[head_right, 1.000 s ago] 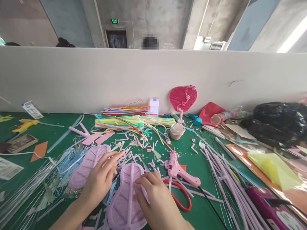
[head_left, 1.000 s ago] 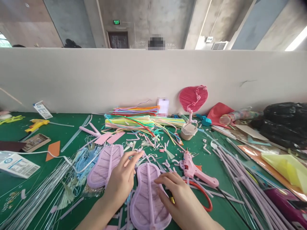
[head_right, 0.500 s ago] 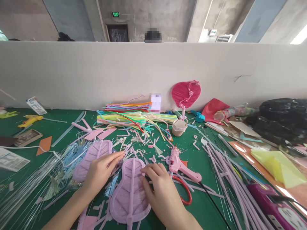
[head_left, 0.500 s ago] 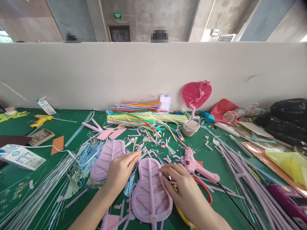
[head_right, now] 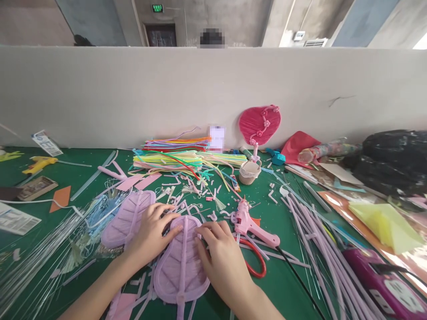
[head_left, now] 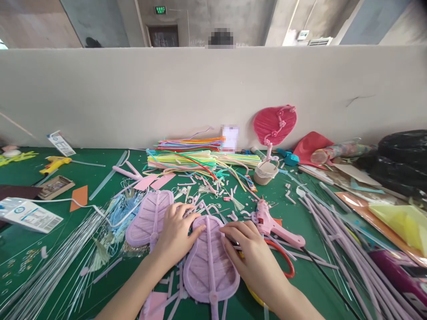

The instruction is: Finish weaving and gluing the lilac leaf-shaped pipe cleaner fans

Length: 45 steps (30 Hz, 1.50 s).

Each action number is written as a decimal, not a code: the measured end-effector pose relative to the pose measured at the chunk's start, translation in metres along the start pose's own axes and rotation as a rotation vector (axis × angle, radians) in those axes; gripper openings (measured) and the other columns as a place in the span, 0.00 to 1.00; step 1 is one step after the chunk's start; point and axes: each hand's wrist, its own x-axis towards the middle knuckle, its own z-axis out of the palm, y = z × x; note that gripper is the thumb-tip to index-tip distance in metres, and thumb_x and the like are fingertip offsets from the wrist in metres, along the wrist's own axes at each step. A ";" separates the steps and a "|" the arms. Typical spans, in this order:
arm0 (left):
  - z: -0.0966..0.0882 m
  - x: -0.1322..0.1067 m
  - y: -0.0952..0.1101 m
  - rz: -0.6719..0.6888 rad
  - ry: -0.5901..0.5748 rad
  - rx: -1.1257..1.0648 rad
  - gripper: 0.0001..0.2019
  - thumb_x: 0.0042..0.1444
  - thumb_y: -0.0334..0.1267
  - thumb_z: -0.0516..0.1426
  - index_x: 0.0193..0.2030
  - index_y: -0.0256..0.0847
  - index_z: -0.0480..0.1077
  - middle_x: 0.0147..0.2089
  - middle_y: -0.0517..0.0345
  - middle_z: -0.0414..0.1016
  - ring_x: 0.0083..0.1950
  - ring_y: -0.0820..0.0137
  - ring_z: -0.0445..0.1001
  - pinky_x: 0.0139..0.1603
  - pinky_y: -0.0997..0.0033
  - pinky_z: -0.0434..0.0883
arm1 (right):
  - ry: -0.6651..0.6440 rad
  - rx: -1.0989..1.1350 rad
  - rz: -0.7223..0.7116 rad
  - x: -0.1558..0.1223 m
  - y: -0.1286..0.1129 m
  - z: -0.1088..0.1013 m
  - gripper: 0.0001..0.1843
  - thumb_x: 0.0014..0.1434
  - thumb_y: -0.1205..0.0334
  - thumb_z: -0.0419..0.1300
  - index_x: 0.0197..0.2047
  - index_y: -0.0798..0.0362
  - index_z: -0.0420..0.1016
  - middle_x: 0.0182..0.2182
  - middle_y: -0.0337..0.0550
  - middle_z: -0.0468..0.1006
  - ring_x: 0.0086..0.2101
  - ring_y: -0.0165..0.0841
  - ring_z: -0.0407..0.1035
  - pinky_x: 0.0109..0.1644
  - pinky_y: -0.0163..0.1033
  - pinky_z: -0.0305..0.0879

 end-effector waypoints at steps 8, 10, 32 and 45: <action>0.001 0.001 0.002 -0.040 0.046 -0.025 0.06 0.60 0.33 0.54 0.36 0.42 0.73 0.47 0.53 0.77 0.58 0.53 0.62 0.58 0.44 0.56 | 0.018 0.031 0.099 0.019 -0.001 -0.007 0.15 0.64 0.63 0.52 0.49 0.56 0.76 0.43 0.49 0.79 0.45 0.43 0.67 0.49 0.48 0.65; -0.002 0.001 0.004 -0.050 0.058 -0.081 0.06 0.61 0.33 0.53 0.37 0.43 0.71 0.48 0.52 0.77 0.59 0.53 0.61 0.59 0.44 0.55 | 0.009 0.099 0.152 0.031 -0.001 -0.010 0.15 0.64 0.60 0.53 0.48 0.55 0.76 0.42 0.48 0.80 0.42 0.42 0.69 0.47 0.46 0.65; -0.027 0.002 0.015 -0.166 -0.044 -0.486 0.09 0.62 0.43 0.53 0.40 0.44 0.73 0.41 0.55 0.73 0.48 0.63 0.72 0.51 0.62 0.68 | -0.320 0.641 0.291 0.068 0.001 -0.006 0.15 0.51 0.52 0.62 0.28 0.57 0.78 0.23 0.39 0.75 0.25 0.29 0.64 0.30 0.34 0.58; -0.031 0.002 0.020 -0.187 -0.073 -0.609 0.10 0.61 0.44 0.54 0.39 0.44 0.73 0.41 0.56 0.75 0.47 0.63 0.72 0.50 0.64 0.67 | -0.291 0.641 0.290 0.062 -0.002 -0.012 0.15 0.53 0.52 0.61 0.28 0.57 0.78 0.22 0.38 0.74 0.24 0.29 0.63 0.29 0.34 0.57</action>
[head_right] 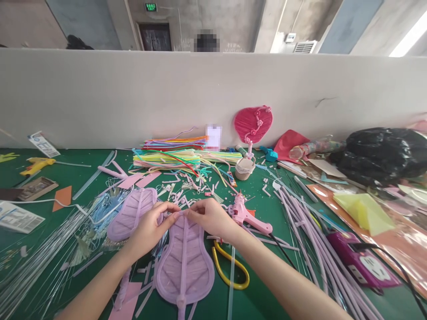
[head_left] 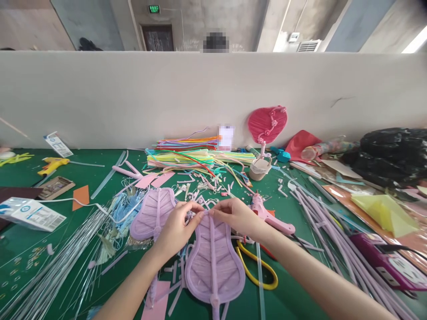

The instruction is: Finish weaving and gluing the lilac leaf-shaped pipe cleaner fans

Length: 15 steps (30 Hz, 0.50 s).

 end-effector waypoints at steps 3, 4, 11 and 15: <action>0.000 0.000 0.002 -0.015 -0.027 -0.053 0.10 0.61 0.45 0.54 0.40 0.43 0.73 0.41 0.56 0.76 0.44 0.64 0.72 0.45 0.67 0.67 | 0.016 0.008 0.002 -0.001 0.001 0.004 0.15 0.52 0.52 0.62 0.27 0.57 0.77 0.21 0.38 0.73 0.23 0.28 0.63 0.27 0.34 0.56; 0.001 0.000 0.002 -0.025 -0.033 -0.064 0.10 0.61 0.45 0.54 0.40 0.44 0.73 0.41 0.56 0.76 0.43 0.64 0.72 0.43 0.68 0.67 | 0.017 0.012 0.001 -0.002 0.000 0.004 0.14 0.52 0.53 0.62 0.26 0.57 0.77 0.20 0.38 0.73 0.22 0.28 0.63 0.26 0.33 0.56; 0.002 -0.002 -0.005 -0.206 -0.137 -0.278 0.13 0.59 0.49 0.56 0.43 0.42 0.71 0.29 0.62 0.72 0.30 0.70 0.70 0.28 0.74 0.61 | 0.102 0.091 0.012 -0.003 -0.006 -0.002 0.13 0.50 0.53 0.62 0.26 0.57 0.76 0.22 0.38 0.74 0.24 0.28 0.64 0.29 0.34 0.57; 0.002 -0.004 -0.006 -0.284 -0.151 -0.354 0.16 0.56 0.51 0.58 0.40 0.40 0.72 0.29 0.62 0.70 0.31 0.69 0.67 0.28 0.74 0.59 | 0.205 0.181 0.027 0.000 -0.007 -0.008 0.15 0.48 0.52 0.64 0.27 0.57 0.76 0.22 0.37 0.73 0.24 0.27 0.63 0.28 0.33 0.57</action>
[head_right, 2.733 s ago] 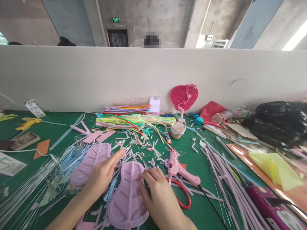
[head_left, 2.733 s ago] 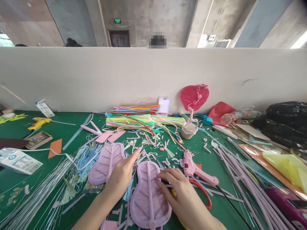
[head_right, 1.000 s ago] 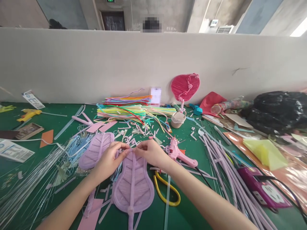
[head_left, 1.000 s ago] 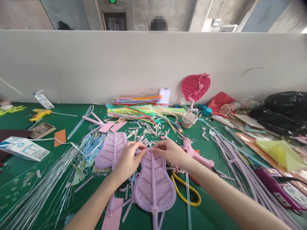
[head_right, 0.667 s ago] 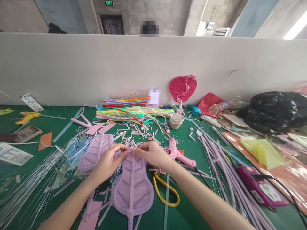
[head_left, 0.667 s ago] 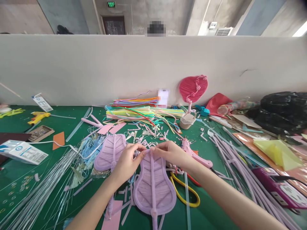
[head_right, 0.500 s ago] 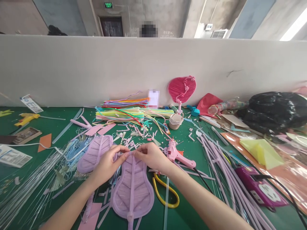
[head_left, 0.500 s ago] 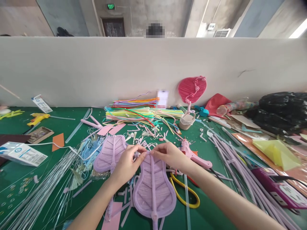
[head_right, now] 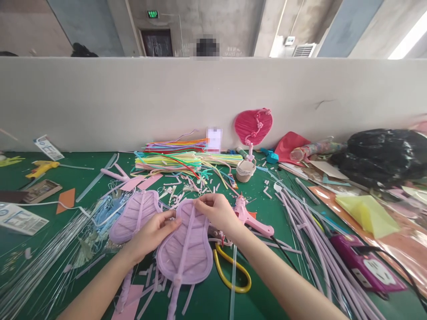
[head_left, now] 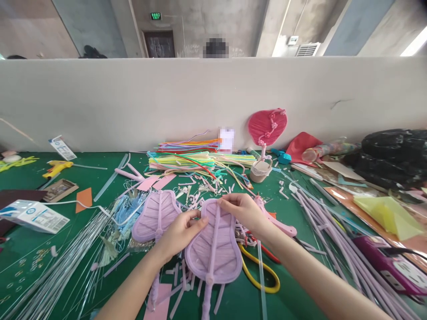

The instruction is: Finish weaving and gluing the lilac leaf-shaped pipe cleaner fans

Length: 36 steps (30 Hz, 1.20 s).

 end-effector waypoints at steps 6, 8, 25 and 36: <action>0.001 -0.002 0.005 -0.089 -0.037 -0.025 0.18 0.54 0.53 0.59 0.41 0.39 0.71 0.30 0.63 0.67 0.33 0.71 0.65 0.32 0.75 0.59 | 0.059 0.063 0.039 0.003 0.005 0.001 0.18 0.47 0.48 0.65 0.28 0.57 0.77 0.22 0.39 0.75 0.24 0.29 0.66 0.29 0.35 0.60; 0.000 -0.002 0.004 -0.122 -0.047 -0.057 0.19 0.53 0.53 0.61 0.42 0.40 0.71 0.29 0.64 0.67 0.33 0.71 0.65 0.32 0.75 0.60 | 0.073 0.057 0.034 0.002 0.004 0.000 0.18 0.47 0.48 0.65 0.28 0.57 0.77 0.23 0.39 0.76 0.25 0.29 0.66 0.29 0.34 0.60; 0.013 0.008 0.004 -0.116 0.167 -0.844 0.11 0.54 0.43 0.62 0.40 0.40 0.71 0.34 0.60 0.75 0.33 0.72 0.73 0.37 0.73 0.70 | -0.198 0.277 -0.069 -0.074 -0.003 0.024 0.21 0.60 0.47 0.60 0.52 0.49 0.73 0.46 0.45 0.78 0.44 0.38 0.72 0.47 0.42 0.69; 0.022 0.023 -0.017 0.005 0.024 -0.958 0.25 0.49 0.65 0.50 0.24 0.43 0.62 0.21 0.63 0.54 0.28 0.68 0.64 0.45 0.57 0.69 | -0.081 0.227 0.116 -0.076 0.021 0.052 0.35 0.52 0.33 0.58 0.51 0.53 0.68 0.40 0.48 0.76 0.41 0.39 0.71 0.42 0.43 0.68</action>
